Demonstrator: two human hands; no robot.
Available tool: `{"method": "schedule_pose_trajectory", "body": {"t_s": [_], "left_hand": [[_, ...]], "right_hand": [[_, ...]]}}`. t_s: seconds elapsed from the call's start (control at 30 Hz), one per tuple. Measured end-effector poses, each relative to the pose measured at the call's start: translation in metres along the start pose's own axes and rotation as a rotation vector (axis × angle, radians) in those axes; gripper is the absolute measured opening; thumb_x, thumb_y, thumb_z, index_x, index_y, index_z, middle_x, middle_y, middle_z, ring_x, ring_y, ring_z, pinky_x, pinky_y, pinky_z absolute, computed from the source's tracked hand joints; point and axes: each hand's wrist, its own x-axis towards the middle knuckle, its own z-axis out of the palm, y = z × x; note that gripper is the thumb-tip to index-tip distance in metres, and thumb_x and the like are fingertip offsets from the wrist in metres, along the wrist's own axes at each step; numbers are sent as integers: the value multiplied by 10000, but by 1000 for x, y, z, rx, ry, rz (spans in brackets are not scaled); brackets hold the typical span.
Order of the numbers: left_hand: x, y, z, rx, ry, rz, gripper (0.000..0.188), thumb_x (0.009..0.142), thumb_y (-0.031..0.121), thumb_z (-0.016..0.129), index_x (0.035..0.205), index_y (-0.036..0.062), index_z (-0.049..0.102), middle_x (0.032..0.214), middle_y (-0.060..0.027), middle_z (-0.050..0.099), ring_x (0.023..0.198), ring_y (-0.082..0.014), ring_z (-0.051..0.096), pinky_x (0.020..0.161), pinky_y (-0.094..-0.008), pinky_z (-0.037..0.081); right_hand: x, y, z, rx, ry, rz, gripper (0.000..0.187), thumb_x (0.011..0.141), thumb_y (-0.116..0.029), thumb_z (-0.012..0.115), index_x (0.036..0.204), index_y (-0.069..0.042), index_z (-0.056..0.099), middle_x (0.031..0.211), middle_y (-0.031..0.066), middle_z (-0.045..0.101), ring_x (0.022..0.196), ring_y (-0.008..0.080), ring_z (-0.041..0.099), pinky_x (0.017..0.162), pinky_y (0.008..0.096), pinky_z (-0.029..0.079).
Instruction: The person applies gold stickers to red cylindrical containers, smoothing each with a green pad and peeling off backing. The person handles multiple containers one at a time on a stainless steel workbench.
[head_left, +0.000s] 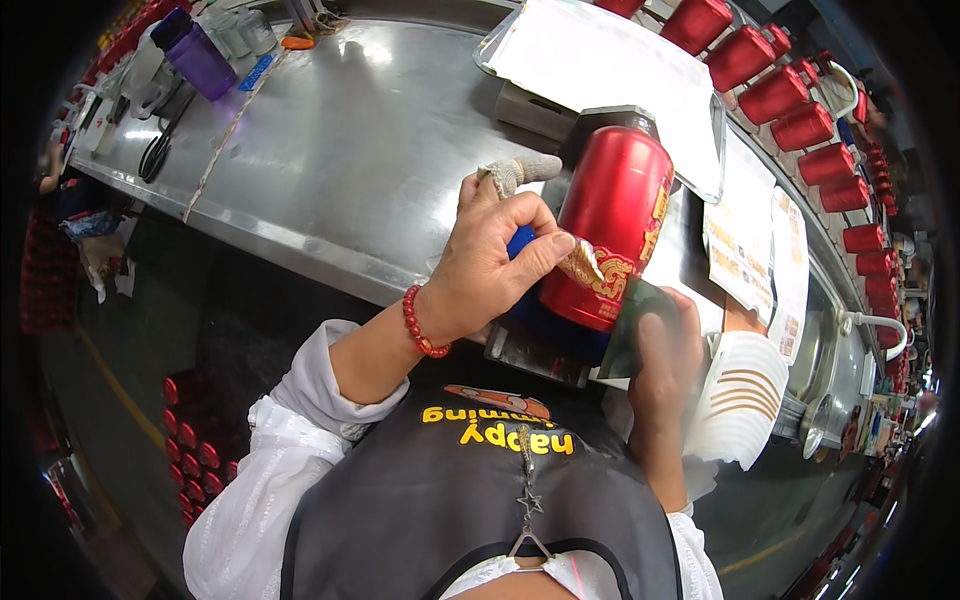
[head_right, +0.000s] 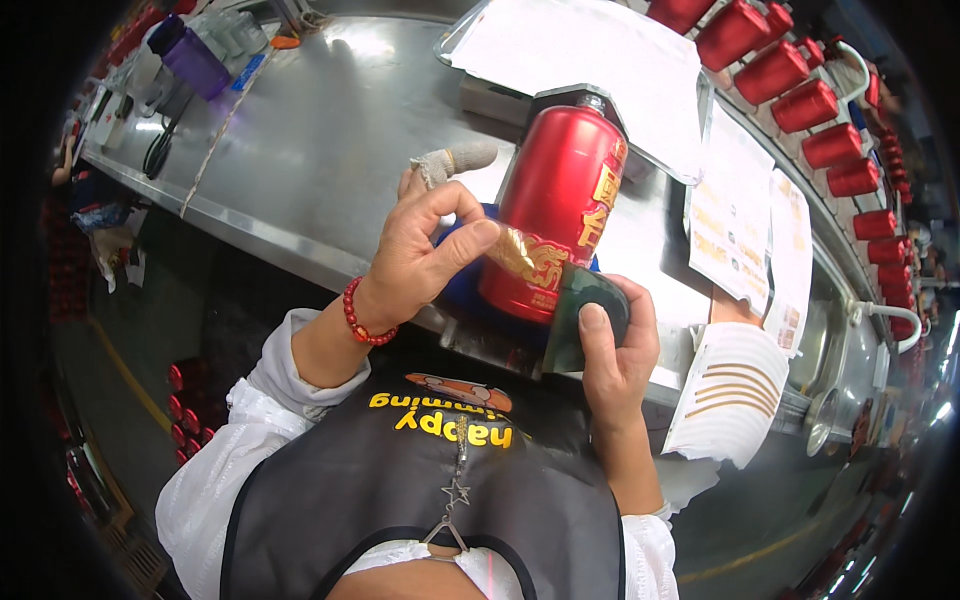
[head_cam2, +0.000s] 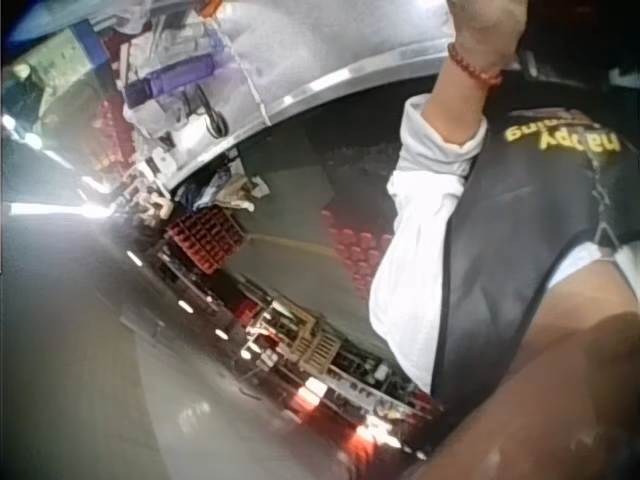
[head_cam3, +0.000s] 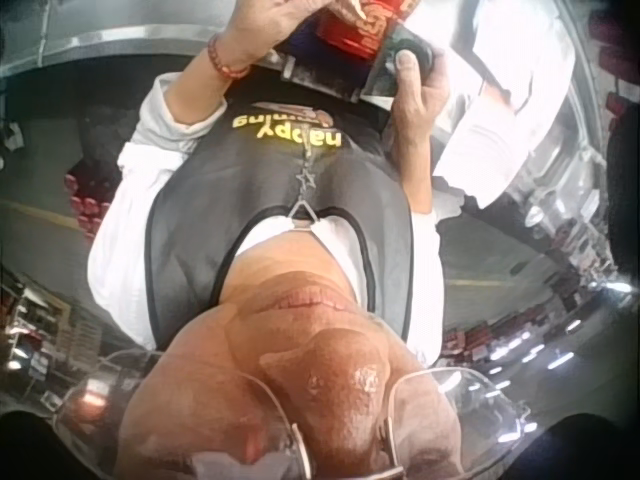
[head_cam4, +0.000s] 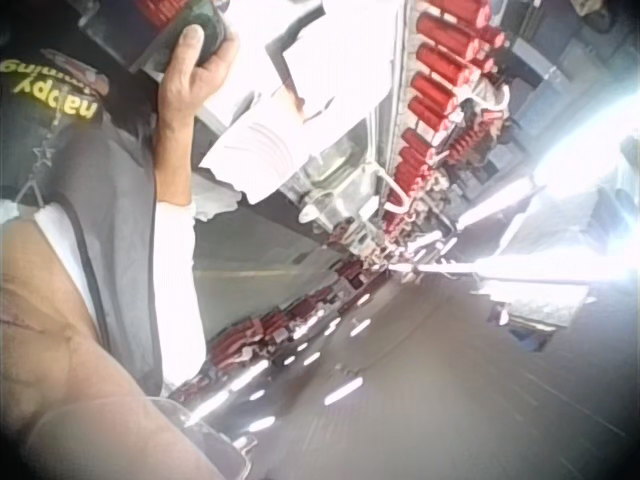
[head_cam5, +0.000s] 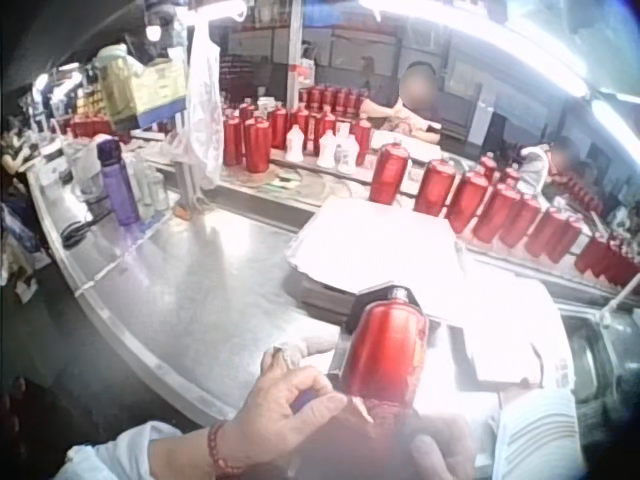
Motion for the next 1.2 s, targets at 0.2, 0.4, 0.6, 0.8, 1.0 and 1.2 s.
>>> {"method": "schedule_pose_trajectory", "body": {"t_s": [0.2,0.4,0.6,0.8,1.0,1.2], "left_hand": [[-9,-12,8,5,-13,-59,277,934,322,712,808,88,633,934,-77,609,985,-274,489,994,-429,344],[-10,-10,10,145,122,28,218,946,285,686,857,90,647,934,-69,657,1004,-293,500,1030,-446,327],[-37,30,15,537,27,446,428,993,413,568,1334,173,660,1236,4,695,1357,-271,357,1163,-544,137],[-32,19,28,575,-10,307,564,1029,552,424,1390,169,628,1249,-29,692,1415,-307,324,1180,-594,45],[-53,7,22,536,-103,104,867,935,575,585,1548,11,345,1388,-208,570,1441,-389,315,1177,-606,34],[-22,20,29,622,-90,330,957,767,433,806,1552,107,366,1488,-143,484,1396,-381,393,1150,-666,102]], "right_hand": [[0,4,0,13,-4,-35,274,983,-124,624,1214,8,558,1036,29,633,908,77,553,827,219,453],[1,4,-2,2,-24,-52,273,991,-134,623,1216,4,556,1039,31,632,905,77,554,821,219,456],[1,1,0,-21,-30,-96,271,998,-148,617,1212,8,556,1041,36,633,917,89,562,829,231,463],[2,1,0,-71,-33,-108,274,1003,-159,611,1207,17,556,1034,49,635,922,99,569,833,243,471],[0,-1,-1,-54,-26,-91,286,999,-169,617,1208,18,558,1030,59,640,918,104,576,830,246,478],[1,0,-4,-88,-20,-121,338,994,-146,609,1274,33,548,1091,97,648,963,129,597,886,258,479]]}}
